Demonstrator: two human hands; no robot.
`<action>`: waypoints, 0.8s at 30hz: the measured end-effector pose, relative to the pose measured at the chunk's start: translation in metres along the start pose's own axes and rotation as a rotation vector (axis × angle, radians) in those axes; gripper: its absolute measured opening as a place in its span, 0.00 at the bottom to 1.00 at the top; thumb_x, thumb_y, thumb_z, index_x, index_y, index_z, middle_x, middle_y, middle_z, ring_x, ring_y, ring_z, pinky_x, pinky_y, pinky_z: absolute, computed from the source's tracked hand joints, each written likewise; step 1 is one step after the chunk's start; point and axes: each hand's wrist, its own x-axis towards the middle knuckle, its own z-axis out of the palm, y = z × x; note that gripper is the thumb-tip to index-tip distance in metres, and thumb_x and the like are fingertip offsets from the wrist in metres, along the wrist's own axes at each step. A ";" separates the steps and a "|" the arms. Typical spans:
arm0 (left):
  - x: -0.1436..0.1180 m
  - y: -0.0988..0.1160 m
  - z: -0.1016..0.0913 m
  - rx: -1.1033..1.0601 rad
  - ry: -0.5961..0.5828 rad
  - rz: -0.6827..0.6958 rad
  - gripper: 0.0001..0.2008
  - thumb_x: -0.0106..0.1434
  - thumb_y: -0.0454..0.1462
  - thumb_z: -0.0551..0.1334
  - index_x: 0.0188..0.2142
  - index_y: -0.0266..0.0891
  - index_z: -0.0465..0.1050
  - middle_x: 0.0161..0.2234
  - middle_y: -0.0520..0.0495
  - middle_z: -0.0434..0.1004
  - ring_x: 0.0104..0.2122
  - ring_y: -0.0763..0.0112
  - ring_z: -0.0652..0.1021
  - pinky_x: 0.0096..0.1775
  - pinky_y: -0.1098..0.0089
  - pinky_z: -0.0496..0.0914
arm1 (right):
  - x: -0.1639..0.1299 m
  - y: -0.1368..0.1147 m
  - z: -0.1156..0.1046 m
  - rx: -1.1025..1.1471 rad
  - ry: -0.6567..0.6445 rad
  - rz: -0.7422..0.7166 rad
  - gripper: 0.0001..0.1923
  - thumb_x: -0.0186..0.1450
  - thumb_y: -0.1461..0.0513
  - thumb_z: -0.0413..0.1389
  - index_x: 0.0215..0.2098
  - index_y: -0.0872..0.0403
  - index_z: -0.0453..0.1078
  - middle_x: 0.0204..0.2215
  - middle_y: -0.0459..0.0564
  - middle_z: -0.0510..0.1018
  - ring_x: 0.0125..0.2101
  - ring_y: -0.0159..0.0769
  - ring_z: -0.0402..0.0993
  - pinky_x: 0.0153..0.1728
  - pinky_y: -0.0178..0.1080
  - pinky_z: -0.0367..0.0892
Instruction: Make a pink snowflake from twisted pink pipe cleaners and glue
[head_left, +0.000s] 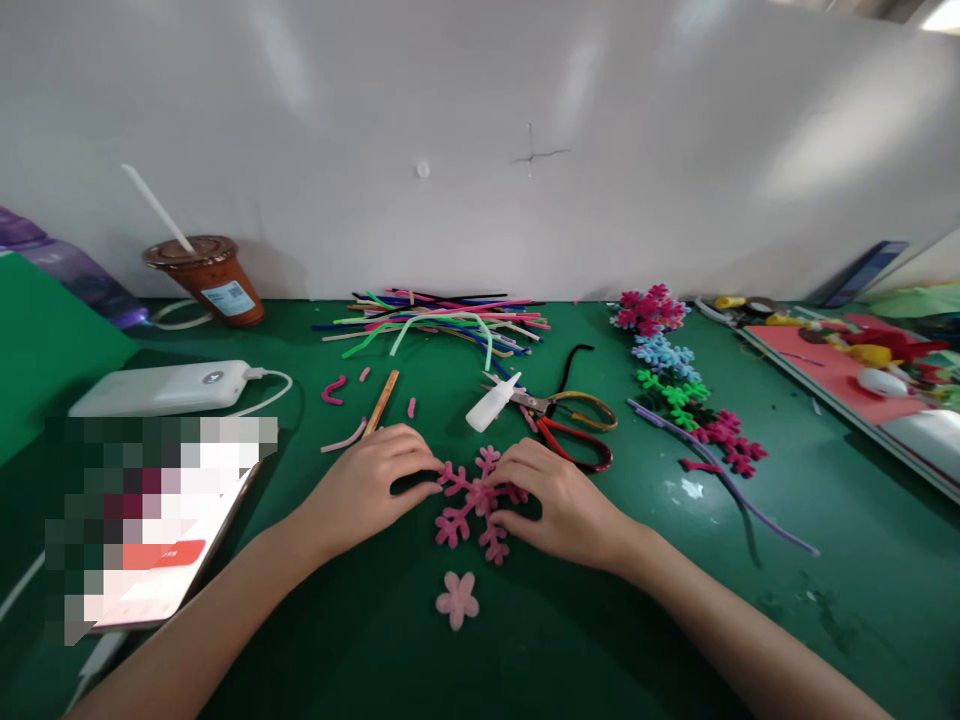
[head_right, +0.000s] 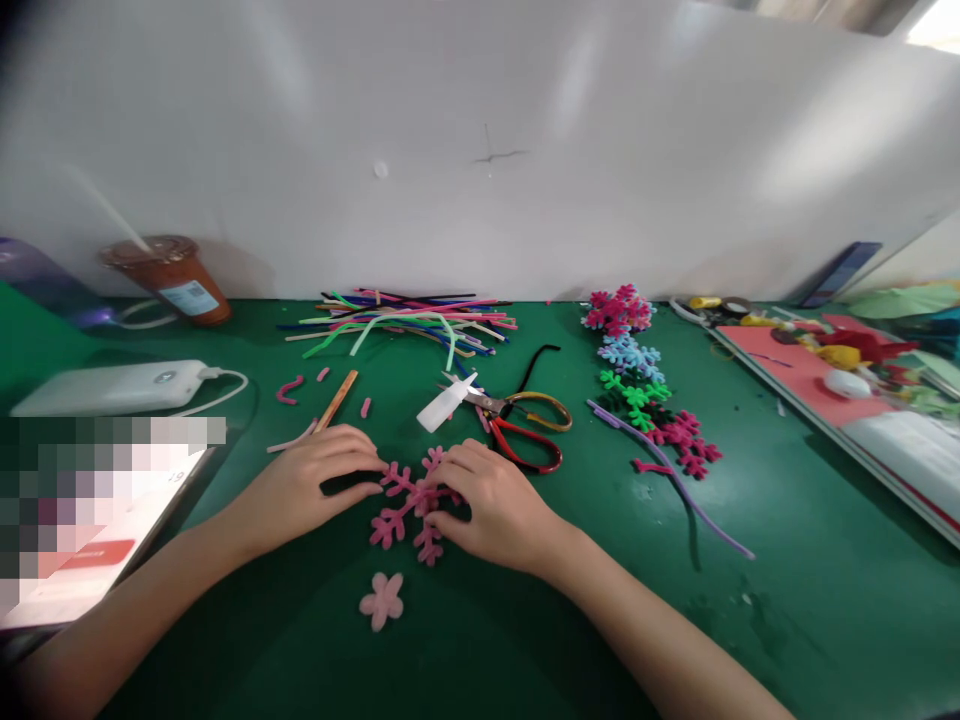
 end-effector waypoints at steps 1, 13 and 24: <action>0.000 -0.001 0.002 0.003 -0.007 -0.002 0.09 0.64 0.40 0.59 0.40 0.41 0.76 0.38 0.47 0.76 0.42 0.65 0.74 0.45 0.61 0.69 | 0.000 -0.001 0.001 0.001 -0.007 -0.009 0.11 0.61 0.63 0.58 0.43 0.53 0.70 0.39 0.51 0.75 0.42 0.38 0.68 0.45 0.42 0.66; 0.001 0.001 0.008 -0.034 0.017 0.027 0.09 0.65 0.38 0.58 0.42 0.41 0.75 0.40 0.46 0.77 0.44 0.66 0.74 0.47 0.62 0.70 | 0.000 -0.001 0.000 -0.018 -0.029 -0.005 0.11 0.62 0.62 0.58 0.44 0.53 0.69 0.39 0.51 0.74 0.43 0.39 0.68 0.45 0.43 0.65; 0.001 0.000 0.008 -0.059 0.013 0.038 0.09 0.64 0.37 0.59 0.42 0.42 0.76 0.40 0.46 0.76 0.43 0.66 0.74 0.46 0.62 0.70 | -0.004 -0.004 -0.003 -0.058 -0.085 -0.029 0.23 0.59 0.57 0.61 0.50 0.53 0.62 0.44 0.54 0.72 0.46 0.42 0.67 0.45 0.45 0.65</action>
